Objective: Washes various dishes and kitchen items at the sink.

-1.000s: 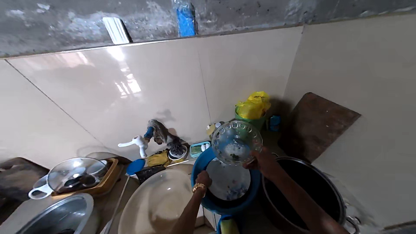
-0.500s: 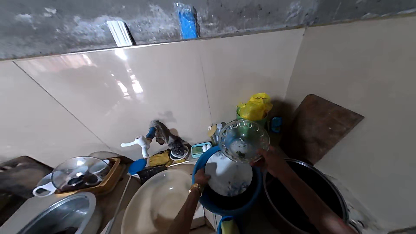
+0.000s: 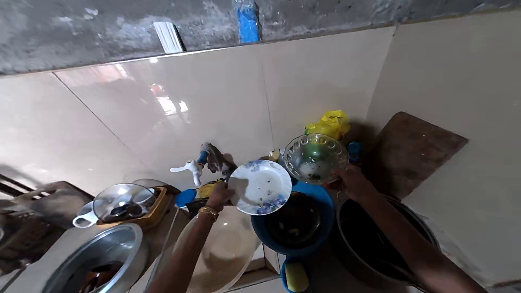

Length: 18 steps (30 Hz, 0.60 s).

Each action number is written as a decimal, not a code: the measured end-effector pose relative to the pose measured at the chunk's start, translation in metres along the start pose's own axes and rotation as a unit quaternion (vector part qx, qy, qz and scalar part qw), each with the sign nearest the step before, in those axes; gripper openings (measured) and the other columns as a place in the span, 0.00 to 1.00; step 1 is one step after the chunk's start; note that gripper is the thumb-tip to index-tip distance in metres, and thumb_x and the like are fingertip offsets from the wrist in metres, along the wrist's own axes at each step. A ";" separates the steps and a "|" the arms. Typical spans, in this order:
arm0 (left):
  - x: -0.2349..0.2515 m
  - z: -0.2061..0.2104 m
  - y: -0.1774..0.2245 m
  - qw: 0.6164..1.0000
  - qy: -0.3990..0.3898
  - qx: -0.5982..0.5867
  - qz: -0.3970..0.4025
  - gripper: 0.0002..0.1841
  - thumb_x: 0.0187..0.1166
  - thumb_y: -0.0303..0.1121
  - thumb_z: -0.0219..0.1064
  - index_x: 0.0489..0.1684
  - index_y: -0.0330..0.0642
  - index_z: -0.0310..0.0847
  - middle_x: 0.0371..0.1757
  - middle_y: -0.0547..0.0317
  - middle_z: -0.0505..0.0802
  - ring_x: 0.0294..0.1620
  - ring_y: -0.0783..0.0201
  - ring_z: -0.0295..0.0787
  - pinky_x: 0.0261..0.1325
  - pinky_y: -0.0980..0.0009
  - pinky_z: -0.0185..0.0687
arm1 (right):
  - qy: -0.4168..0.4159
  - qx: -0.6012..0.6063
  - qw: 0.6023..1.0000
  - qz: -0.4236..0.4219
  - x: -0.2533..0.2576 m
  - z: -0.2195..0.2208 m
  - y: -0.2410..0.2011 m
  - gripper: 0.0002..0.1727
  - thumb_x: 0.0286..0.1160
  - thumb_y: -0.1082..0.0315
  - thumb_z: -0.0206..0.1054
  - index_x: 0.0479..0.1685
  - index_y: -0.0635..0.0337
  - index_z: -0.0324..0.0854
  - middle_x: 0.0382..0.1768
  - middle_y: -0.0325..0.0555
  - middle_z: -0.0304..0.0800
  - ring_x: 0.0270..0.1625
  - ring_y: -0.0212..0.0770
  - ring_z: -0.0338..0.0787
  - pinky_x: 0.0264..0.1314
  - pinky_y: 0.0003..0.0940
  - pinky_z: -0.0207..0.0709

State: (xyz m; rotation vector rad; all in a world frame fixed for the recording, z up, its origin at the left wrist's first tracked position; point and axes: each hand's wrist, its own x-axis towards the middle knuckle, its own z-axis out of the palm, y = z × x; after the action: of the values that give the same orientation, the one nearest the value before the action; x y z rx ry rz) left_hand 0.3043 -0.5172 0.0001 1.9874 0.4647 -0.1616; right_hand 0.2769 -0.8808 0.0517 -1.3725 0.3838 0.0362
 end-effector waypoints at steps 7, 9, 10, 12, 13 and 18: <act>-0.013 -0.036 -0.030 0.999 0.030 0.008 -0.017 0.16 0.84 0.23 0.63 0.67 0.25 0.75 0.52 0.33 0.88 0.44 0.50 0.89 0.49 0.55 0.87 | 0.028 -0.027 0.999 0.010 0.004 0.011 0.032 0.20 0.88 0.75 0.56 0.76 0.64 0.65 0.50 0.61 0.84 0.36 0.49 0.92 0.35 0.43 0.89; -0.018 -0.043 -0.039 0.999 0.037 -0.005 -0.020 0.16 0.84 0.24 0.63 0.67 0.26 0.75 0.51 0.34 0.87 0.42 0.51 0.88 0.48 0.56 0.86 | 0.025 -0.047 0.999 0.006 0.007 0.013 0.044 0.23 0.88 0.75 0.56 0.79 0.63 0.63 0.53 0.62 0.82 0.38 0.49 0.91 0.37 0.45 0.89; -0.021 -0.047 -0.043 0.999 0.039 -0.010 -0.022 0.16 0.84 0.23 0.63 0.67 0.26 0.76 0.50 0.34 0.88 0.41 0.52 0.88 0.47 0.56 0.87 | 0.028 -0.051 0.998 0.001 0.010 0.014 0.051 0.23 0.87 0.75 0.57 0.79 0.64 0.64 0.52 0.62 0.83 0.38 0.50 0.91 0.36 0.45 0.89; -0.031 -0.054 -0.045 0.999 0.042 -0.019 -0.023 0.15 0.84 0.22 0.62 0.66 0.27 0.76 0.48 0.37 0.88 0.39 0.54 0.88 0.45 0.59 0.87 | 0.029 -0.055 0.998 0.005 0.013 0.016 0.063 0.23 0.86 0.76 0.57 0.79 0.64 0.64 0.53 0.63 0.83 0.38 0.50 0.91 0.36 0.46 0.89; -0.037 -0.057 -0.045 0.999 0.040 -0.023 -0.023 0.14 0.85 0.22 0.62 0.65 0.27 0.76 0.47 0.38 0.88 0.38 0.56 0.87 0.44 0.60 0.86 | 0.025 -0.057 0.998 0.010 0.016 0.015 0.071 0.24 0.87 0.74 0.57 0.80 0.64 0.62 0.55 0.64 0.81 0.39 0.52 0.91 0.37 0.47 0.88; -0.059 -0.069 -0.043 0.998 0.036 -0.043 -0.009 0.12 0.85 0.21 0.60 0.63 0.27 0.76 0.42 0.42 0.88 0.34 0.60 0.86 0.39 0.65 0.86 | 0.043 -0.064 0.996 0.050 0.021 0.022 0.095 0.27 0.89 0.72 0.57 0.84 0.64 0.58 0.60 0.69 0.80 0.41 0.55 0.92 0.38 0.47 0.89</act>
State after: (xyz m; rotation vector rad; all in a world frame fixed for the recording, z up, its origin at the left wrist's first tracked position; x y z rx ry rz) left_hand 0.2272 -0.4544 0.0132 1.9100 0.5285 -0.0799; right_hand 0.2784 -0.8439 -0.0406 -1.4836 0.5303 0.0849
